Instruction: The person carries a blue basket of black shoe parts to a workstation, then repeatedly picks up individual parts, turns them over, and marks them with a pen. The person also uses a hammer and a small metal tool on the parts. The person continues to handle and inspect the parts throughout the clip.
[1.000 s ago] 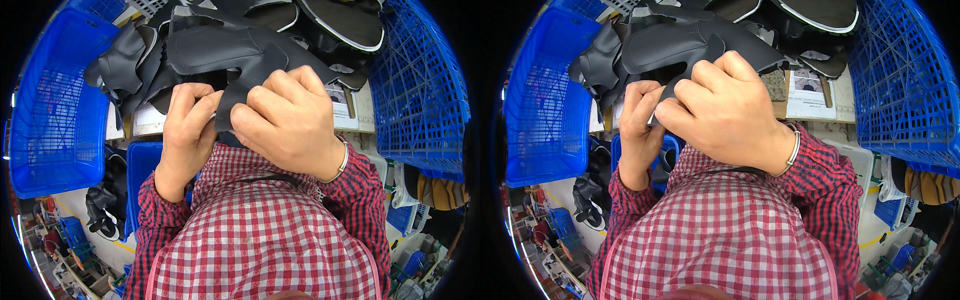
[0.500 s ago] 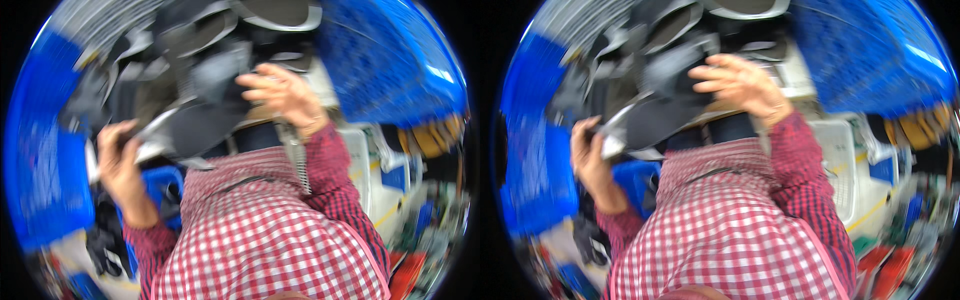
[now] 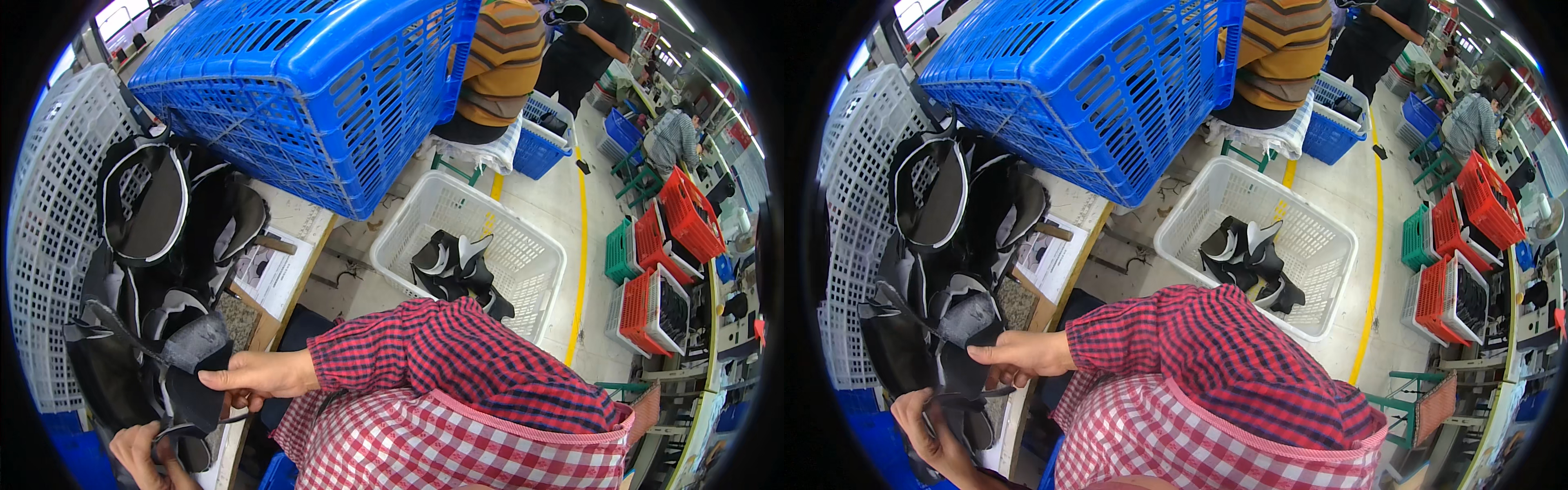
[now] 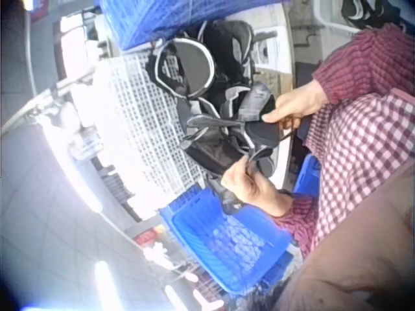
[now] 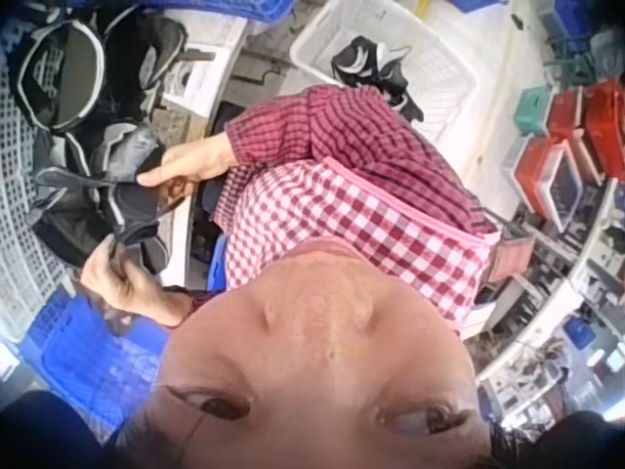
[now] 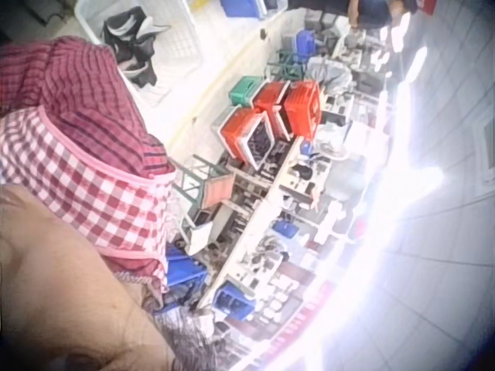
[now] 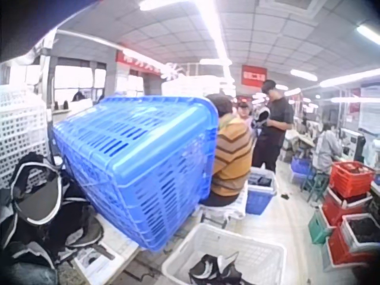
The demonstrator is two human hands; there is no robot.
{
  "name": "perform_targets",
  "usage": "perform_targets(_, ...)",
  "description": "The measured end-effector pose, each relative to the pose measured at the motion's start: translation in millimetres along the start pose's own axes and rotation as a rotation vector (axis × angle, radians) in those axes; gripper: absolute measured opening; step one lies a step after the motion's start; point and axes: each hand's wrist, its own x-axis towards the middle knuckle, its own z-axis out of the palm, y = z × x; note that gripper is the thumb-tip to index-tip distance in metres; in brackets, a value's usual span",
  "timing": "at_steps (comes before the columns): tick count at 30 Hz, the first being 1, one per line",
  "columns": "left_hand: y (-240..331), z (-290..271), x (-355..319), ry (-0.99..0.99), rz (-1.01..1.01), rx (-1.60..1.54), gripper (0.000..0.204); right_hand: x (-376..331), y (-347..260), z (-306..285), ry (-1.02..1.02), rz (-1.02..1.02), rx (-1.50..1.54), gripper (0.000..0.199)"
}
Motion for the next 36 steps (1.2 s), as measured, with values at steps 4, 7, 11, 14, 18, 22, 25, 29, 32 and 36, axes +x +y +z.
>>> perform_targets(4,-6.2,11.8,2.5,-0.026,-0.038,-0.050,0.030,-2.4,-21.8,5.9,0.127,0.034,0.157,0.046)
perform_targets(7,-18.7,19.7,-3.1,0.038,0.089,-0.058,0.029,0.9,-51.0,-5.7,0.337,-0.004,0.694,0.025)
perform_targets(11,-28.7,29.9,-20.9,0.107,-0.098,-0.011,0.035,5.7,-69.0,-2.1,-0.091,-0.345,0.284,0.037)
perform_targets(14,-30.7,35.3,-24.4,0.162,-0.069,0.013,0.034,21.0,-68.8,25.8,-0.188,-0.732,-0.951,0.046)
perform_targets(18,-34.9,34.3,-23.7,0.111,0.018,0.069,0.031,36.9,-67.9,58.9,-0.028,-0.985,-1.973,0.049)
perform_targets(22,-43.0,31.4,-36.6,0.148,-0.009,0.061,0.030,43.8,-68.2,47.8,0.146,-0.821,-2.156,0.053)
perform_targets(25,-53.0,33.5,-54.8,0.141,-0.041,0.043,0.029,42.2,-50.1,36.7,0.053,-0.937,-2.064,0.043)
perform_targets(29,-65.4,41.7,-78.7,0.168,-0.070,0.015,0.029,41.9,-27.5,35.3,0.036,-1.063,-1.975,0.026)
perform_targets(32,-68.3,47.4,-92.5,0.198,-0.114,-0.026,0.030,40.5,-21.2,34.9,0.031,-1.086,-1.928,0.025)
perform_targets(36,-66.3,51.1,-104.2,0.208,-0.157,0.019,0.036,38.8,-18.6,30.0,-0.056,-1.076,-1.912,0.027)
